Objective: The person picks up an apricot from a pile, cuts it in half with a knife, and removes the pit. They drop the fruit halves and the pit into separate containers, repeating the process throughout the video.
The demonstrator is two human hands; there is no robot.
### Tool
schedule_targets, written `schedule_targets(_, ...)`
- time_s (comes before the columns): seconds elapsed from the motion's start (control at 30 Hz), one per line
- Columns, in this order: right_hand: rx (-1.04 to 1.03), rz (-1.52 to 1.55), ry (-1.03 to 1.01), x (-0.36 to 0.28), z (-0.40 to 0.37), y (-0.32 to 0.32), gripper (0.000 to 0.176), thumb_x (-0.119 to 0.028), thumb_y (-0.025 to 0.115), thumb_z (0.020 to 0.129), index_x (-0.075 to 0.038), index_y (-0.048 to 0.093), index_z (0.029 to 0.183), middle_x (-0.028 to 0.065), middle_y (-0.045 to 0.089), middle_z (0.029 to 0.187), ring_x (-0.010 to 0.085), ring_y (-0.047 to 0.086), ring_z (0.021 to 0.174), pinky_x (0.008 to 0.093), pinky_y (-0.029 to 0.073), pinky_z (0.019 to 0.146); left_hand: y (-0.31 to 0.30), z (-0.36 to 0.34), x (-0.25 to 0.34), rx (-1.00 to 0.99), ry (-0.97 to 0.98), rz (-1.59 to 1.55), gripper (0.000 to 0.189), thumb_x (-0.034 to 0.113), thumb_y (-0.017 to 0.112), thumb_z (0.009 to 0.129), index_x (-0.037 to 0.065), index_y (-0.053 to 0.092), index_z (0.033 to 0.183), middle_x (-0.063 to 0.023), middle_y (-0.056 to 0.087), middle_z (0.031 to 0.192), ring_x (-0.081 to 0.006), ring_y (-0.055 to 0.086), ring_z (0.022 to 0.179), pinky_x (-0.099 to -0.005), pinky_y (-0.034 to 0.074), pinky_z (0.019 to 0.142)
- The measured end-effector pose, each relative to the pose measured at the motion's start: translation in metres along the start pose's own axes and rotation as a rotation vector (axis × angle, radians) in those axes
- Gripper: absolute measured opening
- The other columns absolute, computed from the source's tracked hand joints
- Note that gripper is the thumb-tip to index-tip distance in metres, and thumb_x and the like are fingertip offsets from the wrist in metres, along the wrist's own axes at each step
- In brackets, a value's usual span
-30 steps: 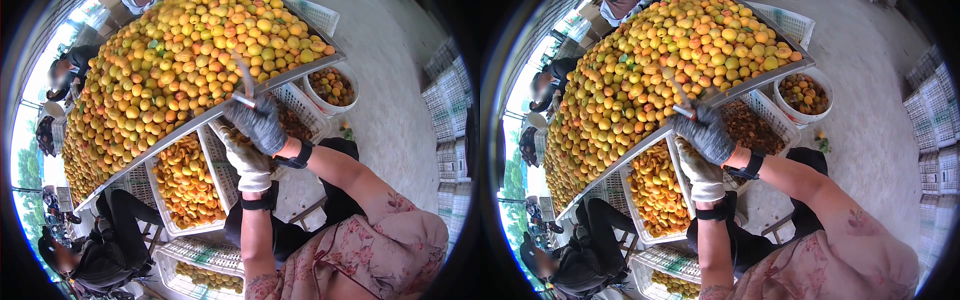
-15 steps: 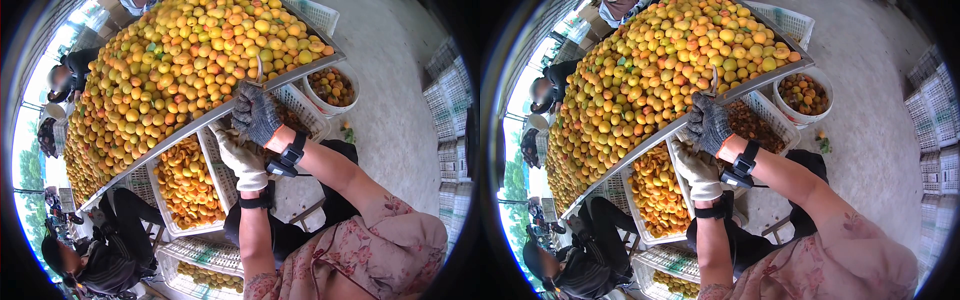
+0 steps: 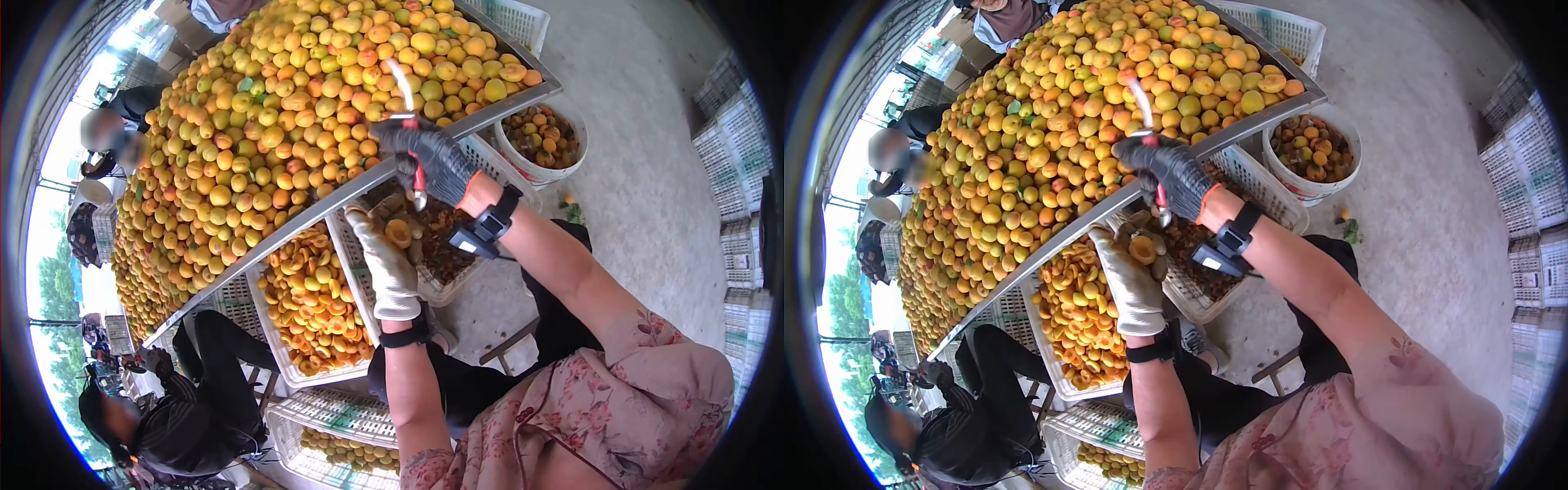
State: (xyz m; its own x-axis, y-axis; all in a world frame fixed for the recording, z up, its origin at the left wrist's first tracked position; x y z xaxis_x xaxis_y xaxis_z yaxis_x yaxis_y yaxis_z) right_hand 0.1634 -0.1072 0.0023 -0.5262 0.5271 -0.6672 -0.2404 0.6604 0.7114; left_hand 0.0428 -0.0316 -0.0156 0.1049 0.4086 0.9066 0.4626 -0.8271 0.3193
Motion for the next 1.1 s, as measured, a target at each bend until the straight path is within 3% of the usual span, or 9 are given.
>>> schedule_targets(0.07,-0.062,-0.585,-0.089,-0.001,-0.002,0.004,0.02,-0.015,0.075,0.076,-0.007,0.066,0.093,0.0016,0.066,0.075,0.0111,0.054,0.052,0.0247,0.043,0.049,-0.01,0.002,0.003,0.021,0.018,-0.022,0.082,0.078,0.03,0.083,0.003,0.053,0.104,-0.003,0.053,0.059,-0.009,0.039,0.04,-0.021,0.024,0.035)
schedule_targets(0.17,-0.458,-1.165,-0.743,0.014,-0.016,0.023,0.017,-0.008,0.07,0.072,-0.011,0.064,0.088,0.004,0.061,0.071,0.0168,0.058,0.068,0.0315,0.047,0.065,-0.012,0.001,0.013,0.127,0.04,-0.06,0.073,0.076,0.033,0.084,0.009,0.054,0.104,-0.0009,0.053,0.063,-0.0095,0.042,0.042,-0.0212,0.027,0.035)
schedule_targets(0.27,-0.499,-1.464,-0.608,0.039,-0.025,0.022,0.026,-0.01,0.07,0.071,-0.008,0.065,0.096,0.009,0.065,0.095,0.0282,0.064,0.084,0.0354,0.052,0.074,-0.03,0.007,0.001,0.148,0.005,-0.042,0.06,0.071,0.038,0.087,0.014,0.054,0.1,0.002,0.053,0.066,-0.0085,0.044,0.043,-0.0214,0.029,0.035)
schedule_targets(0.53,-0.668,-1.441,-0.891,0.065,-0.045,0.036,0.014,-0.012,0.065,0.075,-0.008,0.06,0.088,0.0099,0.059,0.086,0.031,0.061,0.072,0.0406,0.048,0.06,-0.064,0.015,-0.016,0.123,-0.11,-0.299,0.055,0.062,0.039,0.091,0.01,0.058,0.097,0.0016,0.053,0.06,-0.0108,0.044,0.042,-0.0247,0.031,0.035)
schedule_targets(0.67,-0.464,-1.197,-0.628,0.054,-0.03,0.028,0.022,-0.024,0.07,0.079,-0.007,0.056,0.08,0.01,0.057,0.078,0.0311,0.056,0.065,0.0393,0.045,0.059,-0.121,0.017,0.016,0.498,0.065,-0.271,0.069,0.062,0.04,0.09,0.0,0.054,0.115,-0.0046,0.057,0.072,-0.0128,0.05,0.054,-0.0216,0.042,0.048)
schedule_targets(0.73,-0.513,-1.504,-0.332,0.047,-0.018,0.02,0.026,-0.027,0.07,0.08,-0.007,0.054,0.075,0.0116,0.054,0.069,0.0301,0.054,0.064,0.0393,0.043,0.06,-0.167,0.004,0.032,0.715,0.265,0.06,0.056,0.048,0.046,0.094,0.003,0.046,0.126,-0.0213,0.046,0.126,-0.0287,0.053,0.105,-0.041,0.047,0.086)
schedule_targets(0.83,-0.278,-1.095,-0.447,0.0,0.007,0.013,0.027,-0.031,0.068,0.081,-0.005,0.059,0.079,0.0092,0.057,0.065,0.0245,0.057,0.063,0.0352,0.046,0.064,-0.2,0.003,0.039,0.708,0.411,0.354,0.044,0.028,0.041,0.098,0.001,0.041,0.133,-0.022,0.032,0.141,-0.0315,0.039,0.126,-0.0422,0.034,0.103)
schedule_targets(0.9,-0.057,-1.032,-0.552,-0.042,0.032,0.005,0.027,-0.034,0.069,0.082,-0.008,0.062,0.082,0.0033,0.058,0.065,0.0158,0.056,0.064,0.0304,0.047,0.068,-0.185,0.008,0.042,0.718,0.442,0.362,0.036,0.015,0.039,0.097,0.004,0.043,0.131,-0.0226,0.037,0.136,-0.0336,0.041,0.124,-0.0435,0.038,0.102)
schedule_targets(1.1,0.345,-1.385,-0.47,-0.14,0.148,-0.021,0.047,-0.056,0.061,0.078,-0.013,0.07,0.096,0.0126,0.069,0.086,0.0281,0.064,0.083,0.0393,0.047,0.076,-0.11,0.024,0.041,0.432,0.683,0.68,0.029,0.002,0.04,0.094,-0.001,0.05,0.12,-0.0216,0.049,0.123,-0.0348,0.048,0.114,-0.0418,0.042,0.095)
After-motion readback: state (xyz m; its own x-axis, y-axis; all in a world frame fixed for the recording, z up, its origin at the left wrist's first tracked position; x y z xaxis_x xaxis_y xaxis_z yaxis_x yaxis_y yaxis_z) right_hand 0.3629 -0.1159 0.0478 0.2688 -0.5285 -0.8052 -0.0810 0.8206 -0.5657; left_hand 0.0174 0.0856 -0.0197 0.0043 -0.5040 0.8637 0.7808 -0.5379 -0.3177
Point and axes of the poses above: each hand's wrist, its own z-axis towards the middle knuckle, its own y-axis out of the palm, x = y × z, the point moved 5 cm from there along z, towards the middle knuckle
